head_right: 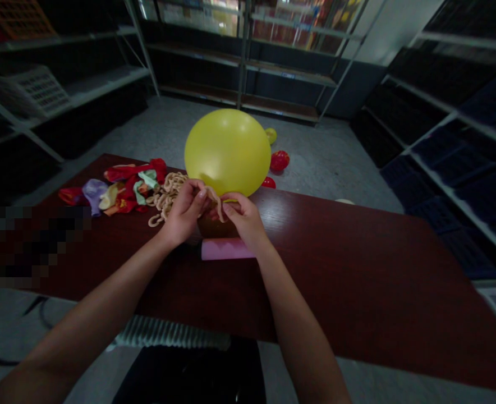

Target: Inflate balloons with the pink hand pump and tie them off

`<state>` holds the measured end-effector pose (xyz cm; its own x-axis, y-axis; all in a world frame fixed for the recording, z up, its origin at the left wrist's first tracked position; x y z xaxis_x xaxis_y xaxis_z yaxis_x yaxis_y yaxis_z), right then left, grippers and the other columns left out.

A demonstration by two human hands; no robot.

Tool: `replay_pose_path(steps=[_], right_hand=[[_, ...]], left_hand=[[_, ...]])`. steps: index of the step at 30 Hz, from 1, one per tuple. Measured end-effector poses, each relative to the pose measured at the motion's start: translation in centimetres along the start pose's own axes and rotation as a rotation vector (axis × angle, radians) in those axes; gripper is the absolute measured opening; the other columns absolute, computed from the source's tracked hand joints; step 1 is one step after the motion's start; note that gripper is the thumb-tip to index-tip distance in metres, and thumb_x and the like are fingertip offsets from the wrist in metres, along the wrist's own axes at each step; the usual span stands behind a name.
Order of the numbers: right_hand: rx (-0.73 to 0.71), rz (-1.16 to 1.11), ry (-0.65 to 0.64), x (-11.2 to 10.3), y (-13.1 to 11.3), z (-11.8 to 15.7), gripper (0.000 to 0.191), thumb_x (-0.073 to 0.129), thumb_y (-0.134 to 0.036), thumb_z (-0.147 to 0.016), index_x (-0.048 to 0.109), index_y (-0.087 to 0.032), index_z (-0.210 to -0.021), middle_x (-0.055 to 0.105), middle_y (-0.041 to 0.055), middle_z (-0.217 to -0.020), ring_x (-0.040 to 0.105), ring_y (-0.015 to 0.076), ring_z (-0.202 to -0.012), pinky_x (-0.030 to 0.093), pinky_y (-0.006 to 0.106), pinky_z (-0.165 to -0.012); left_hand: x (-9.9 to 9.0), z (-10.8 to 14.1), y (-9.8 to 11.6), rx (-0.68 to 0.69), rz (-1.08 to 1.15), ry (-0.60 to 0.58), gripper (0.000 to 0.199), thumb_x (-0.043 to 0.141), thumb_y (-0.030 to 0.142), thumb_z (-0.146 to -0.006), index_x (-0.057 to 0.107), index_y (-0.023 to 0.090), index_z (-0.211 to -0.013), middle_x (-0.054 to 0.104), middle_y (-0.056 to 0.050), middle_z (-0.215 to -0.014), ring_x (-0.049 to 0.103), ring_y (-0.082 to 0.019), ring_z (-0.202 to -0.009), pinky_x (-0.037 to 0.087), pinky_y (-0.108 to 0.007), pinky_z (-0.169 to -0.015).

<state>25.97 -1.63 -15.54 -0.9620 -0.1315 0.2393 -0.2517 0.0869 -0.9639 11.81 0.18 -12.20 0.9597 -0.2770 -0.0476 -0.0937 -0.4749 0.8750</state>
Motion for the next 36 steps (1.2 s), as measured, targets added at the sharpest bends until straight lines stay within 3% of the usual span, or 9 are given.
replay_pose_path(steps=[3,5,8,11,19,23,27,31,36], right_hand=[[0.036,0.042,-0.035,0.3,-0.1,0.0,0.039,0.082,-0.047,-0.076,0.067,-0.029,-0.108,0.074,-0.0017,-0.082,0.07,0.0163,-0.072,0.057,0.036,-0.079],[0.027,0.11,-0.039,0.4,-0.3,0.0,0.031,0.081,-0.042,-0.076,0.07,-0.027,-0.101,0.075,-0.0007,-0.085,0.07,0.0158,-0.074,0.056,0.034,-0.079],[0.011,0.144,-0.052,0.4,-0.5,0.0,0.017,0.075,-0.041,-0.08,0.072,-0.024,-0.083,0.072,-0.0007,-0.077,0.068,0.015,-0.074,0.054,0.032,-0.077],[0.042,0.019,-0.024,0.1,-0.3,0.0,0.02,0.073,-0.042,-0.08,0.073,-0.023,-0.082,0.068,-0.0012,-0.069,0.064,0.014,-0.069,0.05,0.03,-0.069],[0.091,-0.126,-0.01,0.0,-0.4,0.2,0.013,0.075,-0.035,-0.075,0.07,-0.023,-0.075,0.058,-0.0054,-0.06,0.051,0.0085,-0.056,0.04,0.026,-0.057],[0.064,-0.056,-0.093,0.6,-0.5,0.5,0.011,0.072,-0.035,-0.08,0.071,-0.024,-0.078,0.06,-0.0059,-0.059,0.053,0.0088,-0.056,0.043,0.027,-0.059],[0.05,-0.006,-0.152,1.2,-0.6,0.8,0.018,0.073,-0.04,-0.08,0.072,-0.026,-0.091,0.061,-0.0072,-0.059,0.055,0.0096,-0.053,0.045,0.027,-0.055],[0.021,0.013,-0.175,1.8,-1.5,0.9,0.021,0.077,-0.042,-0.079,0.069,-0.026,-0.088,0.061,-0.0072,-0.06,0.058,0.0102,-0.053,0.046,0.027,-0.053],[0.002,0.076,-0.172,2.2,-2.2,0.9,0.028,0.08,-0.046,-0.076,0.064,-0.024,-0.069,0.064,-0.0038,-0.062,0.058,0.0105,-0.055,0.051,0.029,-0.057]], left_hand=[[-0.2,-0.3,-0.5,-0.007,0.051,0.01,0.026,0.052,0.047,-0.106,0.043,0.022,-0.104,0.048,0.002,-0.076,0.048,-0.013,-0.06,0.043,-0.024,-0.054],[-0.2,-0.4,-0.6,-0.02,0.068,0.004,0.027,0.053,0.047,-0.106,0.042,0.022,-0.102,0.048,0.002,-0.074,0.048,-0.012,-0.059,0.043,-0.024,-0.054],[-0.1,-0.4,-0.6,-0.049,0.104,-0.012,0.029,0.055,0.048,-0.104,0.043,0.023,-0.101,0.047,0.003,-0.074,0.047,-0.012,-0.058,0.043,-0.024,-0.052],[0.2,-0.3,0.0,-0.064,0.105,-0.051,0.028,0.058,0.048,-0.103,0.048,0.022,-0.098,0.048,0.002,-0.072,0.048,-0.013,-0.057,0.043,-0.024,-0.051],[2.0,0.1,2.4,-0.04,0.174,-0.323,0.023,0.07,0.038,-0.098,0.064,0.016,-0.097,0.071,-0.006,-0.085,0.071,-0.018,-0.08,0.057,-0.032,-0.08],[1.4,0.0,2.1,-0.064,0.177,-0.266,0.025,0.071,0.041,-0.097,0.066,0.017,-0.1,0.068,-0.003,-0.073,0.069,-0.017,-0.067,0.055,-0.03,-0.067],[0.1,-0.5,2.4,0.008,-0.012,-0.093,0.03,0.075,0.049,-0.092,0.071,0.02,-0.092,0.053,0.003,-0.062,0.048,-0.011,-0.052,0.037,-0.024,-0.048],[0.1,-0.5,2.2,-0.003,-0.054,-0.06,0.027,0.078,0.047,-0.09,0.073,0.021,-0.088,0.041,0.004,-0.059,0.037,-0.01,-0.049,0.028,-0.024,-0.044],[0.5,0.0,1.1,-0.113,0.03,-0.1,0.028,0.078,0.046,-0.09,0.073,0.019,-0.094,0.053,0.002,-0.059,0.049,-0.011,-0.047,0.038,-0.024,-0.044]])
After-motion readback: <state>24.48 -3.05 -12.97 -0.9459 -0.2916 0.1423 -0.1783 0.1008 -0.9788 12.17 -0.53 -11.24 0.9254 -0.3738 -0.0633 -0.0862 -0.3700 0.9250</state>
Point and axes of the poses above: each hand's wrist, its own z-axis away from the middle knuckle, its own x-axis out of the palm, y = z × x, the point moved 6 cm from there along -z, towards the middle knuckle
